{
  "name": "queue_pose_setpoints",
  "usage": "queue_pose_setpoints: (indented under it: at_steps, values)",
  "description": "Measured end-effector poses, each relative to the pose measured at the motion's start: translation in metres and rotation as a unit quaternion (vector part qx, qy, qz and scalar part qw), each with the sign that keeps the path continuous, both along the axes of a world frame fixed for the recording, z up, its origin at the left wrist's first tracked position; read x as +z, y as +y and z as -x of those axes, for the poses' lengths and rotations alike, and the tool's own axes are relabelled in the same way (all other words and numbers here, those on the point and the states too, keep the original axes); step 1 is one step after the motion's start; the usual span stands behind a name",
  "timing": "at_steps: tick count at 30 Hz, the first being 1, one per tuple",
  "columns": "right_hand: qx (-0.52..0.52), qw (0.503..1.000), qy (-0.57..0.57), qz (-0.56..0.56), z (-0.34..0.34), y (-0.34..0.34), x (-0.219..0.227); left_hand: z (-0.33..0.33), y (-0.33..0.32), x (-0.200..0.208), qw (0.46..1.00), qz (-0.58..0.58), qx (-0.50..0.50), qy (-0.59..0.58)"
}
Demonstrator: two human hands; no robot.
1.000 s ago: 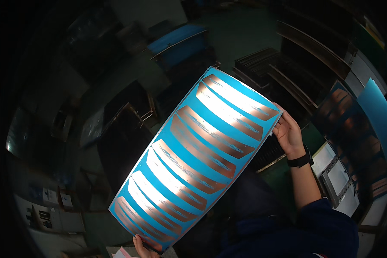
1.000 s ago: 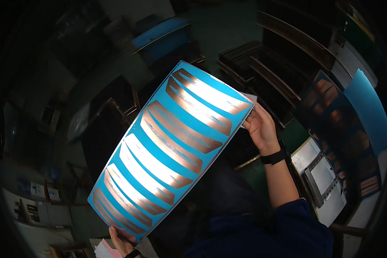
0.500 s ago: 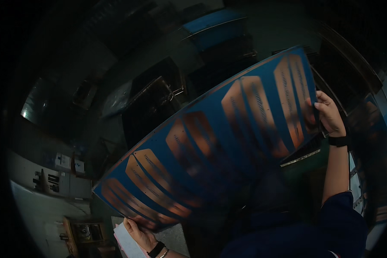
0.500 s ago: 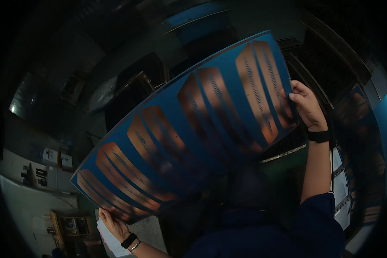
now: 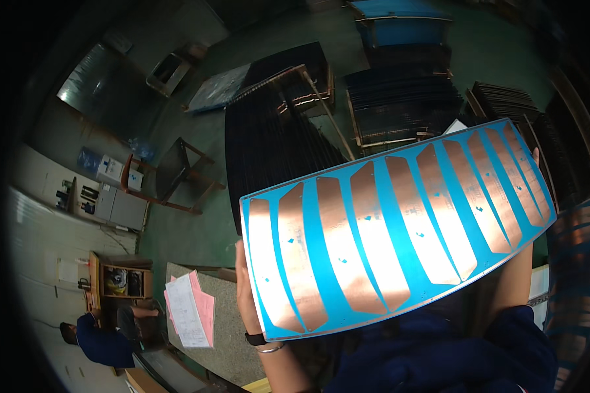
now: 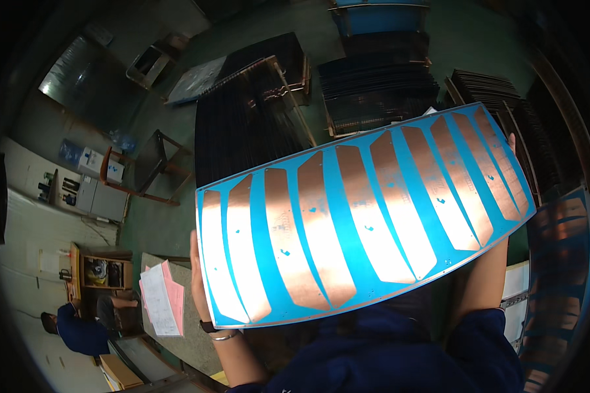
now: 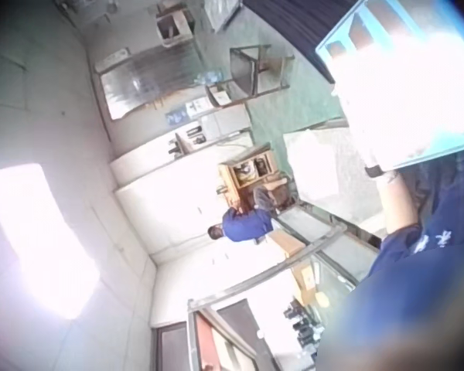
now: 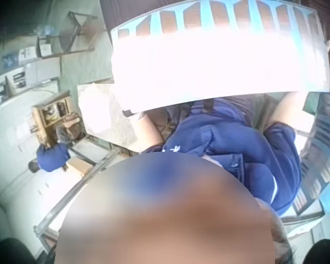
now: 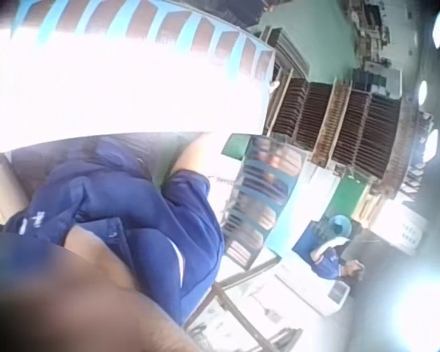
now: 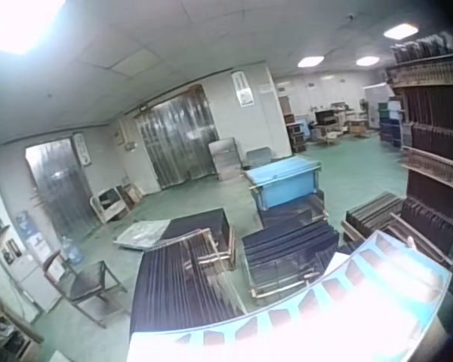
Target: Sorting blue and copper colored sheets into a vertical metal storage rack.
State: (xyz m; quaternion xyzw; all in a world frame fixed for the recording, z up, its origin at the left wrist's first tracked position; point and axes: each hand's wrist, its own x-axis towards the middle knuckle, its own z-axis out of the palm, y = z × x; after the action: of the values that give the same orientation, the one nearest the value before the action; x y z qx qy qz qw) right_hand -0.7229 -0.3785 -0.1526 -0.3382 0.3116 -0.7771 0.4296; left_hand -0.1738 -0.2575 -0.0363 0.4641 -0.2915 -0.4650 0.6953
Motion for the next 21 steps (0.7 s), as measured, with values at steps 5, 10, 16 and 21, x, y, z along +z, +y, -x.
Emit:
queue_pose_setpoints:
  at_steps: [5,10,16,21]
  values:
    - [-0.018,0.999,-0.006,-0.034,-0.003,-0.002,-0.015,-0.012,0.011,-0.016,0.996,-0.046,-0.072,0.03]
    - [-0.11,0.979,0.145,-0.089,0.007,0.009,-0.041,0.004,0.003,-0.013,0.997,-0.064,-0.054,0.006]
    - [-0.098,0.981,-0.125,-0.112,0.029,0.033,-0.048,0.009,-0.001,-0.003,0.997,-0.015,-0.028,-0.077]
    - [0.076,0.976,-0.198,-0.048,0.026,0.026,-0.034,0.003,0.002,-0.007,0.999,-0.008,-0.022,-0.046]
